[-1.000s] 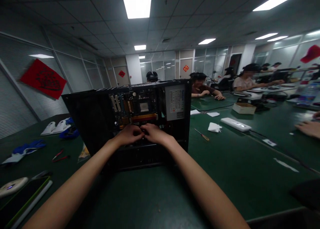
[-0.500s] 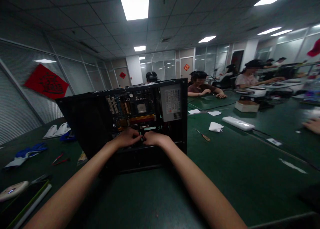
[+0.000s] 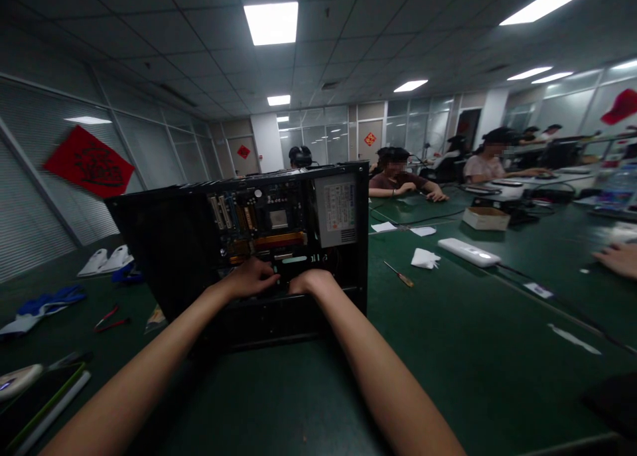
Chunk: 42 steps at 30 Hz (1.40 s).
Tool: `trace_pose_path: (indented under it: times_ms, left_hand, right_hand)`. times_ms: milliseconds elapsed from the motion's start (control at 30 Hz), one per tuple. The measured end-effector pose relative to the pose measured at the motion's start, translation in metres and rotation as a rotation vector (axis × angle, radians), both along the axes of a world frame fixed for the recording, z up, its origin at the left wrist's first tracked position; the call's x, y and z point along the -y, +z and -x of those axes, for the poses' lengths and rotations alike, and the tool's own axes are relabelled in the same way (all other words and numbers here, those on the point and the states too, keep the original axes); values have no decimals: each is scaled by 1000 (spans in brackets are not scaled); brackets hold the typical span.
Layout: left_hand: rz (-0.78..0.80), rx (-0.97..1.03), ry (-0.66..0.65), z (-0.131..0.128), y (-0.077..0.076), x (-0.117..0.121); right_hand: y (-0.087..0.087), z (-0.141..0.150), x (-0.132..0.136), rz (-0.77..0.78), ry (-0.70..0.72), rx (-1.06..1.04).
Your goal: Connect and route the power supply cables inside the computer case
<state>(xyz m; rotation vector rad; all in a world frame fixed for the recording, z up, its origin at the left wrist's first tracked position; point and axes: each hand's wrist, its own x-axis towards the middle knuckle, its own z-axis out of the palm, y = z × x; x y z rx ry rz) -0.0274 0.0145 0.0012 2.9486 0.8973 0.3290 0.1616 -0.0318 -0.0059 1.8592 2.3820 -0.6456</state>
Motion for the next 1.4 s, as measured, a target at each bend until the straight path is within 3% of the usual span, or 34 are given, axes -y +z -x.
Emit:
trace_pose_path:
  times_ms: [200, 367, 600, 800, 900, 1033, 1200, 1400]
  left_hand:
    - [8, -2, -3, -1, 2, 3]
    - [-5, 76, -34, -2, 3, 3]
    - [27, 307, 45, 1, -1, -2]
    - [53, 418, -4, 1, 10, 9]
    - [25, 486, -20, 4, 12, 10]
    - [-4, 552, -28, 7, 12, 7]
    - [21, 579, -57, 7, 11, 4]
    - [39, 615, -140, 9, 10, 5]
  right_hand:
    - [2, 1, 1, 87, 42, -31]
    - [-1, 0, 2, -144, 115, -182]
    - [-4, 5, 4, -531, -118, -578]
    - [4, 7, 1, -796, -74, -731]
    - [5, 7, 0, -856, -51, -788]
    - [6, 7, 3, -797, -63, -895]
    - [7, 3, 6, -765, -14, -794]
    - [9, 1, 4, -896, 39, -592]
